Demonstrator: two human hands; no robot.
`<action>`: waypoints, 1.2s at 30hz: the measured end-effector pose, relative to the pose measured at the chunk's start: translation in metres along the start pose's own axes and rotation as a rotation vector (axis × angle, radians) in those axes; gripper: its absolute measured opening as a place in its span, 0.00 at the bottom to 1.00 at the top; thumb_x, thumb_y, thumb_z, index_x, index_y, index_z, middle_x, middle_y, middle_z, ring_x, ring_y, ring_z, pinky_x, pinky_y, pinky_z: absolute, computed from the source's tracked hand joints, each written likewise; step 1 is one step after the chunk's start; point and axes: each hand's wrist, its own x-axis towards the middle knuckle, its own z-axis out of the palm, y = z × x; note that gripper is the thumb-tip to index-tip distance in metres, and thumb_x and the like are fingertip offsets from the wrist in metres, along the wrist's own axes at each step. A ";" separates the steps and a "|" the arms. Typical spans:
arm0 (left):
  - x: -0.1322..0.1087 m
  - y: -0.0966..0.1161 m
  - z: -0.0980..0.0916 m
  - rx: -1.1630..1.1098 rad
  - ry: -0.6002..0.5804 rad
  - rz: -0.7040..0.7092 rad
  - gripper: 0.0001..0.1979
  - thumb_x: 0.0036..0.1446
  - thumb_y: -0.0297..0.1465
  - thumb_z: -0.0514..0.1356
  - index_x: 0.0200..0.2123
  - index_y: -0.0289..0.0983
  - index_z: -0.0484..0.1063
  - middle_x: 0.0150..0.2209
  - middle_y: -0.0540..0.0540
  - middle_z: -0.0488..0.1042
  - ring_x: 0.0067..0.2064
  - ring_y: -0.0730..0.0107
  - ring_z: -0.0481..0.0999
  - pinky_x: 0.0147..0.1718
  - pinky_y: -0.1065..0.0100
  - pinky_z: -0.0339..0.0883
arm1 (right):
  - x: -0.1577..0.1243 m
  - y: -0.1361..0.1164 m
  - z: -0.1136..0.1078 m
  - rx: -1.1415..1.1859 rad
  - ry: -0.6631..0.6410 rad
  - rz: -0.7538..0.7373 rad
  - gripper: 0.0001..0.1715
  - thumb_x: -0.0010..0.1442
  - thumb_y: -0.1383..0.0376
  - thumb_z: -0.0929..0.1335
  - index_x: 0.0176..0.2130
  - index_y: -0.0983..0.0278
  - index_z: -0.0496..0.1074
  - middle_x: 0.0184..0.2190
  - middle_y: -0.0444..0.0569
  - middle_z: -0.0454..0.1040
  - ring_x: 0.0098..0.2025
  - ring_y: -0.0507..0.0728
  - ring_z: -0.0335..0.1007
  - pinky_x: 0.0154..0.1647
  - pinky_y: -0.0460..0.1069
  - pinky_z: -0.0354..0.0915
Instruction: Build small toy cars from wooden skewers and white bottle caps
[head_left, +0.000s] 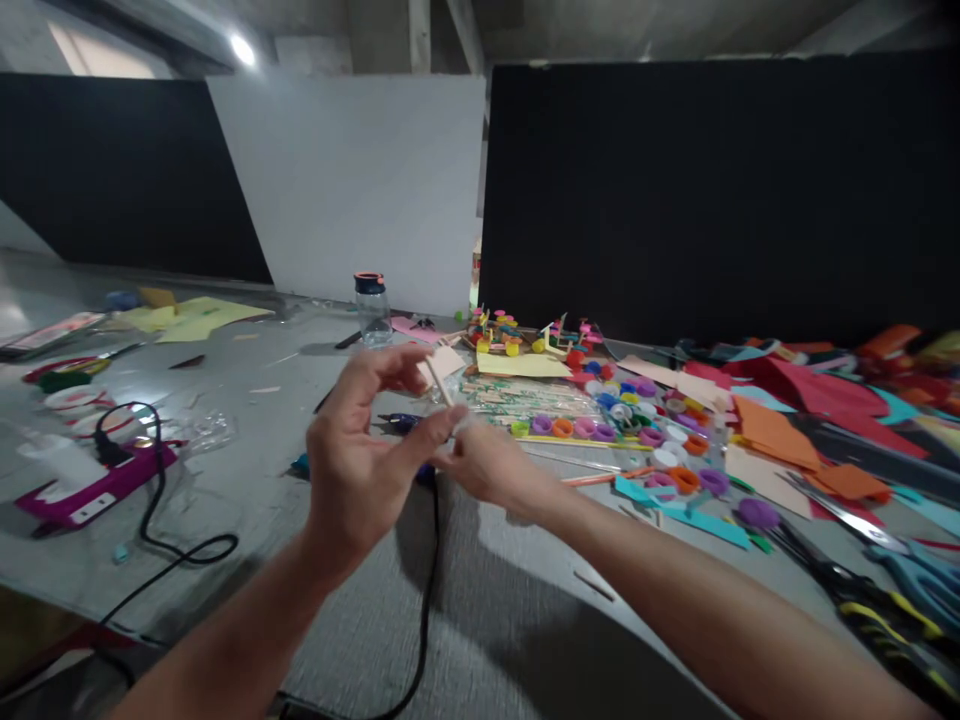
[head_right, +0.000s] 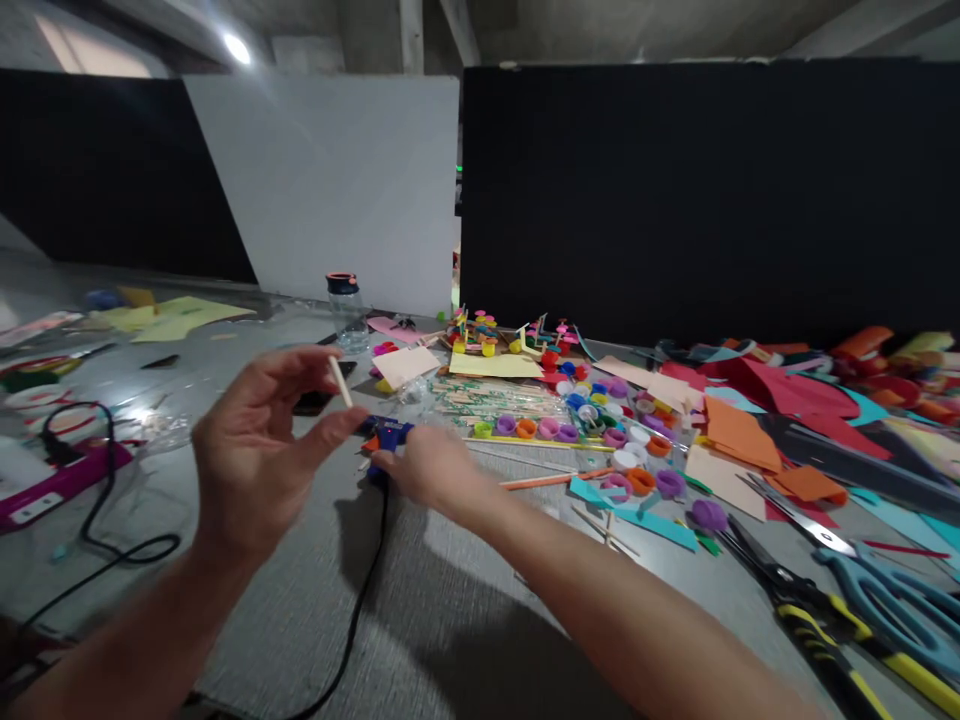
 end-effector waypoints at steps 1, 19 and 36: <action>0.003 -0.006 -0.002 -0.035 0.064 0.021 0.22 0.51 0.27 0.72 0.49 0.43 0.75 0.40 0.51 0.72 0.42 0.69 0.72 0.48 0.65 0.67 | 0.011 -0.007 0.010 -0.043 -0.013 0.023 0.15 0.67 0.56 0.69 0.48 0.63 0.73 0.49 0.51 0.75 0.47 0.59 0.73 0.48 0.58 0.71; 0.012 -0.014 -0.017 -0.188 0.290 0.222 0.23 0.50 0.25 0.72 0.50 0.45 0.76 0.39 0.51 0.74 0.41 0.71 0.74 0.48 0.66 0.69 | 0.007 -0.007 0.020 0.632 0.161 0.142 0.18 0.68 0.58 0.68 0.53 0.65 0.70 0.46 0.50 0.75 0.39 0.56 0.75 0.37 0.53 0.74; -0.011 -0.006 -0.014 -0.246 0.230 0.375 0.22 0.51 0.19 0.68 0.48 0.42 0.75 0.37 0.50 0.73 0.40 0.69 0.73 0.47 0.69 0.69 | -0.102 -0.029 -0.055 0.961 0.503 -0.350 0.21 0.60 0.48 0.72 0.34 0.60 0.66 0.24 0.37 0.65 0.19 0.47 0.59 0.19 0.44 0.55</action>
